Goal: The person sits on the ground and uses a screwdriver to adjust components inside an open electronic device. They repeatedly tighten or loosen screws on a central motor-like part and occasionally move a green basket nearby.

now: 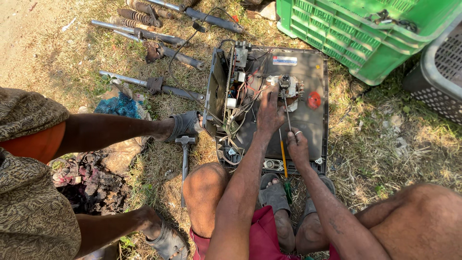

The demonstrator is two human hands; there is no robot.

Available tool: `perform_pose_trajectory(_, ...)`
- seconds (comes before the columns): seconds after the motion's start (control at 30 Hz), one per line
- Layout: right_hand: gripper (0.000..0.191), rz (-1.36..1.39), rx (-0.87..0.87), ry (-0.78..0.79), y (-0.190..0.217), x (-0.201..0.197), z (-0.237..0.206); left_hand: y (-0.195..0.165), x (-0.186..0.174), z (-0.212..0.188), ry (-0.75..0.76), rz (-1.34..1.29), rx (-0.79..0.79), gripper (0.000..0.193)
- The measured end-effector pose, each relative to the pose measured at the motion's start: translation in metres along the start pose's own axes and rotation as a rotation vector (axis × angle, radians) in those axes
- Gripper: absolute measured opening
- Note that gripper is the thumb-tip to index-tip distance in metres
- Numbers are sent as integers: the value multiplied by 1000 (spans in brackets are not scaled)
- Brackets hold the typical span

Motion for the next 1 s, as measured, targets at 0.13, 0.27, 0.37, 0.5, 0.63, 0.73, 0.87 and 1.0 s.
perform_pose_trajectory(0.13, 31, -29, 24, 5, -3, -10, 3, -2, -1, 1, -4, -7, 23, 90)
perform_pose_trajectory(0.27, 31, 23, 57, -2, -8, -3, -10, 4, 2, 0, -17, 1, -24, 86)
perform_pose_trajectory(0.37, 30, 56, 88, -20, -3, -5, -21, 3, 3, 0, -25, -10, -14, 86)
perform_pose_trajectory(0.5, 31, 59, 205, -19, 7, -15, -25, -3, 0, 1, -61, 10, 26, 90)
perform_pose_trajectory(0.63, 31, 92, 213, -26, 18, -18, -25, -1, 1, 1, -36, -3, -13, 90)
perform_pose_trajectory(0.73, 30, 90, 180, -43, 14, -12, -24, 4, 3, 0, 11, -14, -55, 90)
perform_pose_trajectory(0.87, 27, 14, -41, -77, 14, -2, -19, 9, 6, 0, 36, -13, -74, 87)
perform_pose_trajectory(1.0, 28, -3, -53, -95, 3, 6, -12, 6, 4, 0, 2, 20, -30, 83)
Point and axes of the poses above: each hand's wrist, its own z-axis towards the middle knuckle, its own x-axis out of the palm, y = z × x, the point moved 10 cm from there along z, towards the middle knuckle, and after that the axes turned 2 degrees about -z, right-handed, at the moved point
